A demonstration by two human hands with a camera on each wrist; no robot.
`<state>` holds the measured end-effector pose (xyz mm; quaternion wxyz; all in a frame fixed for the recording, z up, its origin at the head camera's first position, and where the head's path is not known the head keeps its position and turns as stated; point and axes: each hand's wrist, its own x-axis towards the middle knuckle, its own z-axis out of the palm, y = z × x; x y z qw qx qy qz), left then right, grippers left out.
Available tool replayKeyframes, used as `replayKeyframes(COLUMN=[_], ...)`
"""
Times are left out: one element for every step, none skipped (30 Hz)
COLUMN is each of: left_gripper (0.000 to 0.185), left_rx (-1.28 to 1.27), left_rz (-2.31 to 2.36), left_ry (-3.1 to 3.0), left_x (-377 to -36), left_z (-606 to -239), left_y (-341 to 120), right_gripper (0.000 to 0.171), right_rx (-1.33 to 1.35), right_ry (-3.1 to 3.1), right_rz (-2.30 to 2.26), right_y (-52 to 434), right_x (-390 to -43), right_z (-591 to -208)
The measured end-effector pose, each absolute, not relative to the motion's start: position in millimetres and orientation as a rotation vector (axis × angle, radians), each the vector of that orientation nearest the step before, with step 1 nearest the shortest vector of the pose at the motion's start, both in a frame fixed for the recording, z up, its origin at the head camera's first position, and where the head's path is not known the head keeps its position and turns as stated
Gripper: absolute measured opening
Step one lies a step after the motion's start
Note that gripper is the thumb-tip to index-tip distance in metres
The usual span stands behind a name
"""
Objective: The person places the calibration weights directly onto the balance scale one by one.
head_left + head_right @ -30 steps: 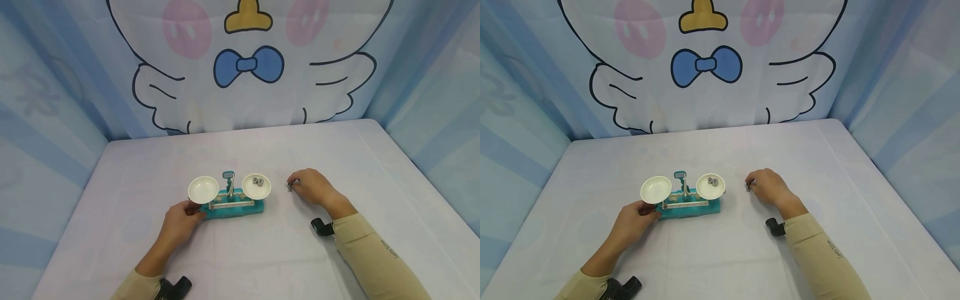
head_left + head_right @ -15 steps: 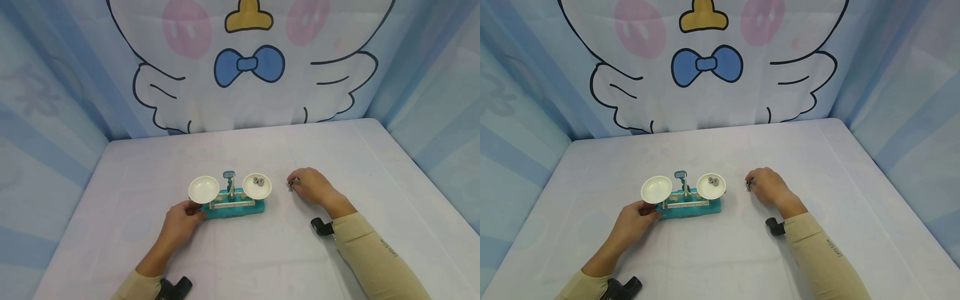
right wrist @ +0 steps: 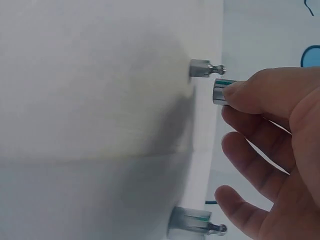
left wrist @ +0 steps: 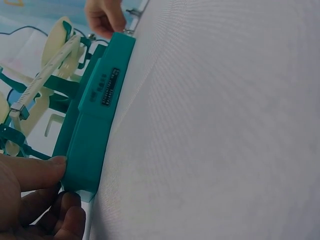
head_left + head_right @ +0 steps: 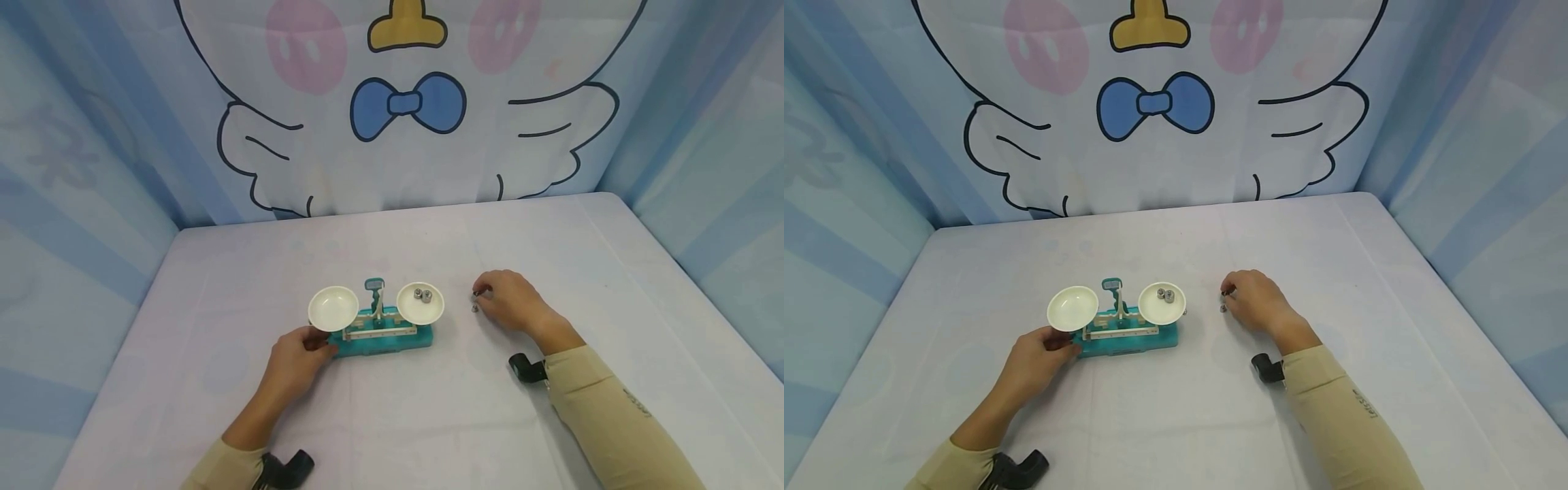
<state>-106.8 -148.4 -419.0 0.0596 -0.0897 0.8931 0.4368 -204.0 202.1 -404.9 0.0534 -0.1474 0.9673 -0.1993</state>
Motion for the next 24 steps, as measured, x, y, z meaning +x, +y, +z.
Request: replayKeyframes(left_gripper=[0.036, 0.036, 0.036, 0.036, 0.036, 0.036, 0.037, 0.037, 0.037, 0.037, 0.037, 0.037, 0.037, 0.037, 0.037, 0.037, 0.037, 0.037, 0.037, 0.037, 0.037, 0.037, 0.037, 0.037], left_rx=[-0.272, -0.270, -0.270, -0.269, -0.268, -0.266, -0.265, -0.264, -0.262, -0.261, -0.259, -0.257, -0.256, -0.255, -0.254, -0.255, -0.256, -0.256, -0.256, -0.256, -0.256, -0.255, -0.255, -0.254], left_rz=[1.322, 1.321, 1.318, 1.317, 1.317, 1.316, 1.318, 1.320, 1.322, 1.326, 1.327, 1.327, 1.327, 1.325, 1.323, 1.323, 1.321, 1.320, 1.320, 1.320, 1.320, 1.322, 1.322, 1.323], left_ry=[2.705, 2.706, 2.707, 2.709, 2.710, 2.711, 2.710, 2.710, 2.710, 2.708, 2.708, 2.708, 2.708, 2.708, 2.709, 2.708, 2.708, 2.708, 2.709, 2.709, 2.709, 2.708, 2.708, 2.709], left_x=[-106.8, -106.8, -106.7, -106.6, -106.6, -106.6, -106.6, -106.5, -106.5, -106.5, -106.4, -106.4, -106.4, -106.4, -106.4, -106.3, -106.3, -106.3, -106.3, -106.3, -106.3, -106.3, -106.3, -106.2], left_z=[-418.9, -418.9, -418.8, -418.7, -418.7, -418.6, -418.5, -418.5, -418.4, -418.4, -418.3, -418.2, -418.2, -418.1, -418.0, -417.8, -417.8, -417.7, -417.7, -417.7, -417.7, -417.7, -417.8, -417.9], left_y=[-148.4, -148.4, -148.4, -148.5, -148.6, -148.7, -148.8, -148.8, -148.9, -148.9, -148.8, -148.8, -148.7, -148.6, -148.5, -148.4, -148.4, -148.4, -148.3, -148.3, -148.3, -148.3, -148.3, -148.3], right_gripper=[0.019, 0.019, 0.019, 0.019, 0.019, 0.019, 0.019, 0.020, 0.020, 0.020, 0.020, 0.020, 0.019, 0.019, 0.018, 0.017, 0.017, 0.017, 0.017, 0.017, 0.017, 0.017, 0.017, 0.017], right_rx=[-0.448, -0.455, -0.465, -0.472, -0.481, -0.494, -0.504, -0.513, -0.523, -0.534, -0.553, -0.572, -0.595, -0.619, -0.648, -0.680, -0.709, -0.734, -0.758, -0.777, -0.798, -0.815, -0.826, -0.836], right_ry=[2.942, 2.944, 2.948, 2.951, 2.954, 2.956, 2.959, 2.964, 2.966, 2.970, 2.976, 2.981, 2.985, 2.988, 2.989, 2.990, 2.990, 2.987, 2.985, 2.982, 2.982, 2.982, 2.981, 2.980], right_rz=[-0.619, -0.636, -0.655, -0.676, -0.698, -0.718, -0.736, -0.751, -0.766, -0.784, -0.802, -0.821, -0.840, -0.865, -0.888, -0.909, -0.924, -0.938, -0.950, -0.959, -0.959, -0.959, -0.958, -0.955], right_y=[202.4, 202.5, 202.5, 202.4, 201.9, 201.1, 199.9, 198.3, 196.6, 194.6, 192.5, 190.3, 188.1, 186.0, 183.8, 181.6, 179.3, 177.0, 174.8, 172.5, 170.3, 168.1, 166.1, 164.1], right_x=[-203.6, -202.8, -201.9, -200.8, -199.4, -197.8, -195.8, -193.5, -191.2, -188.7, -186.1, -183.5, -180.9, -178.6, -176.3, -174.0, -171.7, -170.0, -168.3, -166.9, -165.7, -164.8, -164.2, -163.9], right_z=[-403.4, -401.5, -399.3, -397.0, -394.7, -392.1, -389.3, -386.1, -382.9, -379.8, -376.8, -373.7, -370.7, -368.2, -366.0, -363.9, -362.1, -360.8, -359.7, -358.9, -358.3, -357.9, -357.9, -358.0])
